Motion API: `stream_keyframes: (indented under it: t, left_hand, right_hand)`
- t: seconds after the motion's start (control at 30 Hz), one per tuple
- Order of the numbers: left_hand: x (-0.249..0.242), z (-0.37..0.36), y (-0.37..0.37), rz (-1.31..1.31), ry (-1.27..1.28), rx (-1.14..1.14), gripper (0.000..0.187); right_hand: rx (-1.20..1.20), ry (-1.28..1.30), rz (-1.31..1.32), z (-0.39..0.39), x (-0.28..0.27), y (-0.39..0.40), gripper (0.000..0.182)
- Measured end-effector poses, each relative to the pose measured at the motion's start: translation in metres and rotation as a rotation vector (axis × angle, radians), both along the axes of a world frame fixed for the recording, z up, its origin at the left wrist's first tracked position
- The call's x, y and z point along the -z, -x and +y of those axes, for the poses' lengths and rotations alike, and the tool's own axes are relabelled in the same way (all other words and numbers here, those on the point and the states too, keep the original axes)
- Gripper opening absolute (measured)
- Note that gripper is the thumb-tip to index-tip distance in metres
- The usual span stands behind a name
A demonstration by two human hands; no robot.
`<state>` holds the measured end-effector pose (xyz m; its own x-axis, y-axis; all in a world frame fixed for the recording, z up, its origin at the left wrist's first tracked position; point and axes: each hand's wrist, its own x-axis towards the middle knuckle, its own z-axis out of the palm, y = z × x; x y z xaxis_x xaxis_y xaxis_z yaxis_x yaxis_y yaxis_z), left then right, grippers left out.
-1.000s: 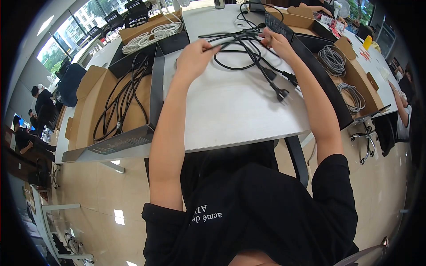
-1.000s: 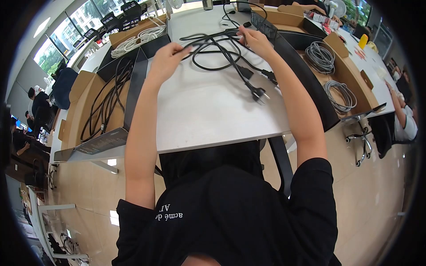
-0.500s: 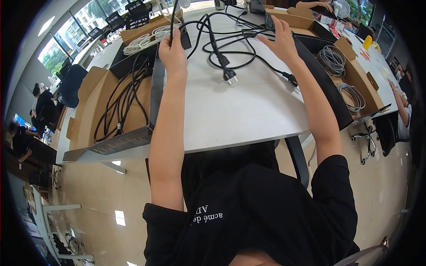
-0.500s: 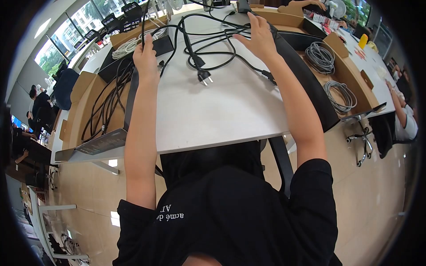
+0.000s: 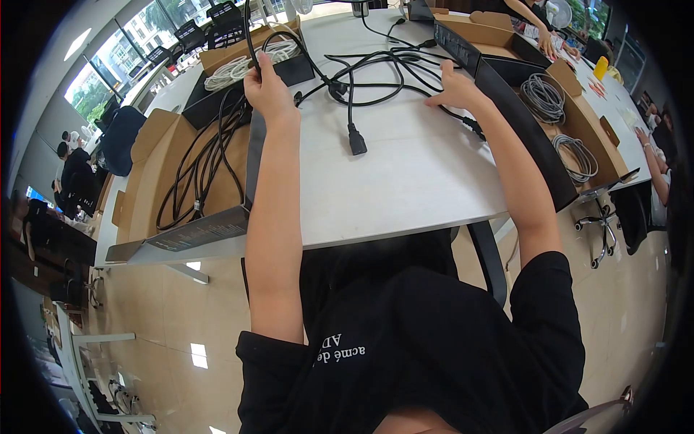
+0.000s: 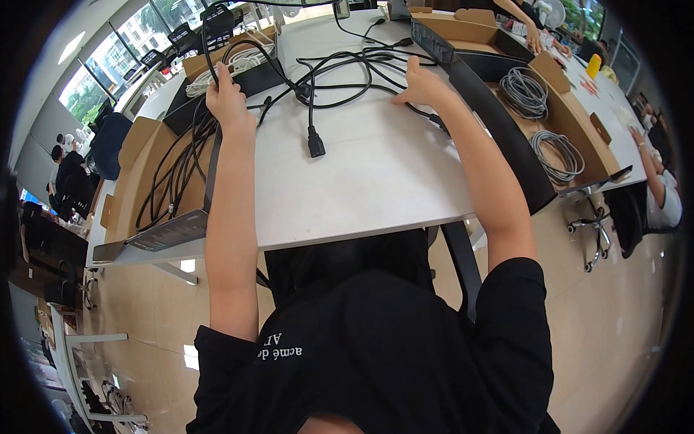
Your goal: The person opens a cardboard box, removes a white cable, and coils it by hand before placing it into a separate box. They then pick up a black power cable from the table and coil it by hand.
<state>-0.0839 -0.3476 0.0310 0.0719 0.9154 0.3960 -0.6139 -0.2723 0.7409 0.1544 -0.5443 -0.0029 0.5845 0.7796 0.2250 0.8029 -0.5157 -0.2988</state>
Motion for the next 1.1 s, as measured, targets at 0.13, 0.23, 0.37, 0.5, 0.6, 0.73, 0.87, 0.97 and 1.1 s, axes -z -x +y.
stream_keyframes:
  t: [0.13, 0.23, 0.37, 0.5, 0.6, 0.73, 0.87, 0.97, 1.1]
  left_hand:
    - [0.003, 0.005, -0.003, 0.006, 0.003, -0.032, 0.033]
    - [0.004, 0.008, -0.003, 0.013, 0.000, -0.060, 0.033]
    - [0.008, 0.016, -0.005, -0.028, -0.061, -0.121, 0.031]
    - [0.008, 0.017, -0.004, -0.028, -0.081, -0.127, 0.028]
    - [0.006, 0.010, -0.005, -0.025, -0.086, -0.104, 0.027]
    - [0.007, 0.006, -0.008, 0.003, -0.111, -0.086, 0.025]
    - [0.010, 0.002, -0.010, 0.016, -0.131, -0.056, 0.024]
    - [0.007, -0.005, -0.010, -0.005, -0.120, -0.009, 0.024]
    - [0.005, -0.009, -0.010, -0.006, -0.136, 0.001, 0.025]
  right_hand:
    - [-0.019, 0.014, 0.220, -0.004, -0.012, 0.018, 0.072]
    - [-0.019, 0.043, 0.253, -0.001, -0.013, 0.025, 0.064]
    - [-0.238, -0.031, 0.127, 0.003, 0.003, 0.017, 0.060]
    - [-0.308, -0.029, 0.417, -0.001, -0.020, 0.042, 0.054]
    - [-0.388, -0.142, 0.522, 0.006, -0.012, 0.047, 0.044]
    - [-0.380, -0.172, 0.366, 0.025, -0.003, 0.080, 0.042]
    - [-0.295, -0.114, 0.000, 0.035, 0.001, 0.108, 0.070]
    - [-0.243, -0.010, -0.145, 0.035, 0.003, 0.135, 0.074]
    - [-0.299, 0.078, -0.185, 0.037, 0.002, 0.144, 0.056]
